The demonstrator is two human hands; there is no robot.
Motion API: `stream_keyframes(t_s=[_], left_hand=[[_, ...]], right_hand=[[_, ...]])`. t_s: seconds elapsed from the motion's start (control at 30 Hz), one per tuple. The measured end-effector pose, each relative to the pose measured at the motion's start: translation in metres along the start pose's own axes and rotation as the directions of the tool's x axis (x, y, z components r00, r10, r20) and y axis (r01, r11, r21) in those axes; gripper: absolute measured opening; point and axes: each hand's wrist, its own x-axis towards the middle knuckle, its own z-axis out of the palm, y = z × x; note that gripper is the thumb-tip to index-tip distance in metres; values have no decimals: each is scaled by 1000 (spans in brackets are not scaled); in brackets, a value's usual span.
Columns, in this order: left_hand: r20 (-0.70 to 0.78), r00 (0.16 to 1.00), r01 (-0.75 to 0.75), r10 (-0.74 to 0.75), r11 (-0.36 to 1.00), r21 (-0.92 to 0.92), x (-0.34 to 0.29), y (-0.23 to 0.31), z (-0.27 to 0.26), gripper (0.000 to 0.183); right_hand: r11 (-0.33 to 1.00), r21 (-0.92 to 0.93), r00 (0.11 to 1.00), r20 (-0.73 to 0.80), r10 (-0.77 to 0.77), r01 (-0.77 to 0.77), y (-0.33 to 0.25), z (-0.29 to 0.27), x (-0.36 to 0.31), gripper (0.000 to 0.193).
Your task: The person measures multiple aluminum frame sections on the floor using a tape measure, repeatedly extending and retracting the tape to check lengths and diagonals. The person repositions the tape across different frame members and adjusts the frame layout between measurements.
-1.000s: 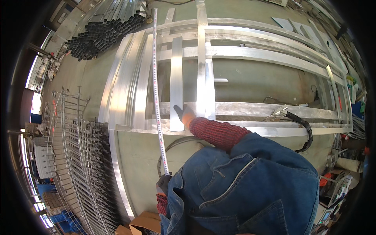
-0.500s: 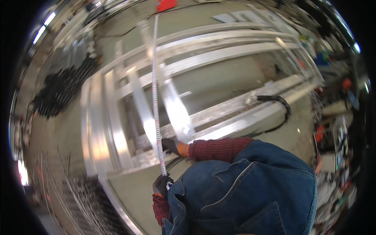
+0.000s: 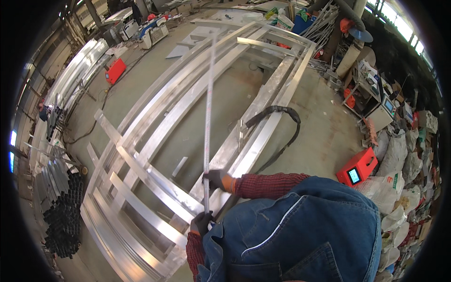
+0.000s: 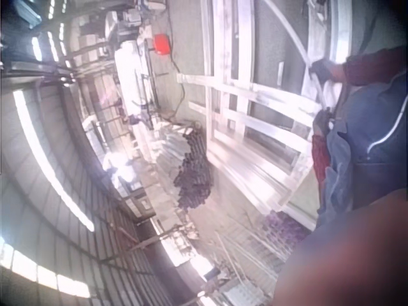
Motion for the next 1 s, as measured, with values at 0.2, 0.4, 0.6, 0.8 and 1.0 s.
stream_keyframes(t_s=[0.2, 0.4, 0.6, 0.8, 1.0], left_hand=[[-36, 997, 78, -71, 961, 265, 3, -57, 6, 35], [-128, 876, 451, -465, 883, -127, 88, -41, 59, 34], [-125, 850, 481, -511, 852, -208, 152, 11, 89, 34], [-107, 850, 489, -516, 848, -202, 184, 30, 94, 34], [-104, 835, 515, -541, 833, -201, 191, 34, 91, 34]], right_hand=[[-45, -970, 483, 159, -861, 238, -145, -224, 167, 21], [902, -81, 613, -707, -352, 424, -329, -371, 274, 23], [935, -136, 607, -728, -320, 329, -352, -395, 298, 25], [909, -45, 632, -704, -323, 414, -309, -412, 336, 24], [923, -12, 686, -665, -294, 384, -290, -409, 334, 25]])
